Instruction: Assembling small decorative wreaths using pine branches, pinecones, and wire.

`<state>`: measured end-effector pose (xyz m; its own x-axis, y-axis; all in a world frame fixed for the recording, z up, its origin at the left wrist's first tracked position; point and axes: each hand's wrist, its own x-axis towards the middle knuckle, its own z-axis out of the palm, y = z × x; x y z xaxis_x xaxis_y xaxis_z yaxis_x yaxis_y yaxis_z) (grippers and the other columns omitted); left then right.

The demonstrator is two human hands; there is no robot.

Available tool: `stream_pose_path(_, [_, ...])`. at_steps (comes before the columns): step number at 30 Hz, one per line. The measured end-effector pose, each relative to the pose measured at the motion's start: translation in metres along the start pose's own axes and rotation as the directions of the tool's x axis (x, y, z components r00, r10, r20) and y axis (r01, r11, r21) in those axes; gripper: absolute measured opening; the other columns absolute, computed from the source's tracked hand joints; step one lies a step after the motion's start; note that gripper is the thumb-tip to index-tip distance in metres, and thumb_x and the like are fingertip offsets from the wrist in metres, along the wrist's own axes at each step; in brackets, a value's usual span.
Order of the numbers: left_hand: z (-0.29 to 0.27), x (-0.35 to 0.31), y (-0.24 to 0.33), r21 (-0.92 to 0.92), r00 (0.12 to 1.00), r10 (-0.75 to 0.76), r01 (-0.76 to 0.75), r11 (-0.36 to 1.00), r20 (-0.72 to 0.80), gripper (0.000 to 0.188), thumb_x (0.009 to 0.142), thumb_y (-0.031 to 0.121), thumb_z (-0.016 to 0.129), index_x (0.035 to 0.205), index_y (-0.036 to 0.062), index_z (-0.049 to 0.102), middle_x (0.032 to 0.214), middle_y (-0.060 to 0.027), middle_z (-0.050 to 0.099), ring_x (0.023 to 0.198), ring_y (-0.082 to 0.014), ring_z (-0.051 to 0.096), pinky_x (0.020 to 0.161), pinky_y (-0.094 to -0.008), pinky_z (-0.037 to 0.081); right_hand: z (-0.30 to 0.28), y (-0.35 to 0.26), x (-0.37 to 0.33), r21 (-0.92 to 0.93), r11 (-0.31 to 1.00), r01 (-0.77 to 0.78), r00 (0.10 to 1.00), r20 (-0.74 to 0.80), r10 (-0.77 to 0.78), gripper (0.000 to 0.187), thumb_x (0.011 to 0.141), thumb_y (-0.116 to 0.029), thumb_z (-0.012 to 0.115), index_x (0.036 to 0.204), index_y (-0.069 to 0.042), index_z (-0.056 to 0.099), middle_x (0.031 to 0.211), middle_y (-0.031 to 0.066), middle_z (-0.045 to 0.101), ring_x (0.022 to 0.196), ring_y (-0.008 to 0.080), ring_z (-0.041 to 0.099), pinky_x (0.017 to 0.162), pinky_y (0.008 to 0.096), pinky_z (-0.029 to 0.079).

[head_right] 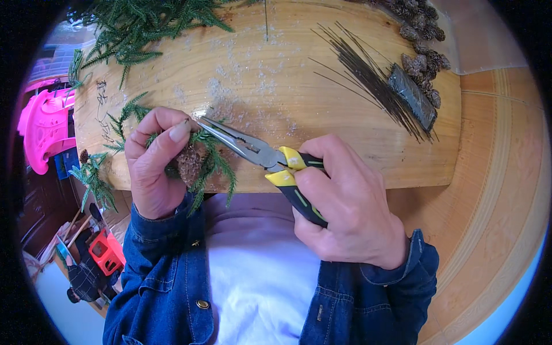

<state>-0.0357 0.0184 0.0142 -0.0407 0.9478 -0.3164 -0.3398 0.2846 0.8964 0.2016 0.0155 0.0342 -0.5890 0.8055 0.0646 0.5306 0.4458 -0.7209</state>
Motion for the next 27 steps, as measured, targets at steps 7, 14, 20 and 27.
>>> stream_pose_path(7, [0.002,-0.003,0.002,-0.012,0.998,0.007,-0.007,1.000,0.062,0.008,0.084,0.005,0.065,0.089,-0.0020,0.064,0.080,-0.0014,0.062,0.071,-0.0060,0.053,0.066,-0.0201,0.041,0.002,0.004,0.005,0.197,0.980,0.029,1.000,0.005,-0.031,0.029,0.061,0.009,0.057,0.090,0.006,0.058,0.095,0.0207,0.053,0.075,0.0295,0.055,0.065,0.0324,0.045])
stream_pose_path(14, [0.001,-0.005,0.003,0.001,0.997,0.017,-0.017,1.000,0.072,0.008,0.083,0.004,0.065,0.088,-0.0024,0.063,0.079,-0.0015,0.062,0.071,-0.0063,0.053,0.066,-0.0205,0.042,0.006,0.007,0.004,0.148,0.985,0.090,0.996,-0.025,-0.088,0.028,0.060,0.009,0.059,0.088,0.006,0.057,0.093,0.0210,0.054,0.071,0.0307,0.055,0.060,0.0334,0.046])
stream_pose_path(20, [0.003,-0.007,0.006,-0.005,0.996,-0.057,0.058,0.998,0.074,0.008,0.083,0.003,0.064,0.088,-0.0028,0.063,0.078,-0.0016,0.062,0.070,-0.0061,0.053,0.065,-0.0205,0.042,0.005,0.008,-0.003,-0.018,0.997,0.078,0.997,-0.004,-0.078,0.033,0.054,-0.001,0.068,0.084,-0.002,0.053,0.100,0.0156,0.052,0.077,0.0306,0.056,0.059,0.0373,0.047])
stream_pose_path(27, [0.003,-0.010,0.006,0.011,0.996,-0.074,0.073,0.997,0.055,0.009,0.083,0.004,0.065,0.089,-0.0025,0.064,0.079,-0.0015,0.062,0.070,-0.0060,0.053,0.065,-0.0206,0.042,0.006,0.008,-0.005,-0.080,0.994,0.070,0.998,-0.004,-0.070,0.031,0.055,-0.001,0.068,0.083,-0.002,0.053,0.100,0.0155,0.053,0.077,0.0304,0.056,0.058,0.0374,0.047])
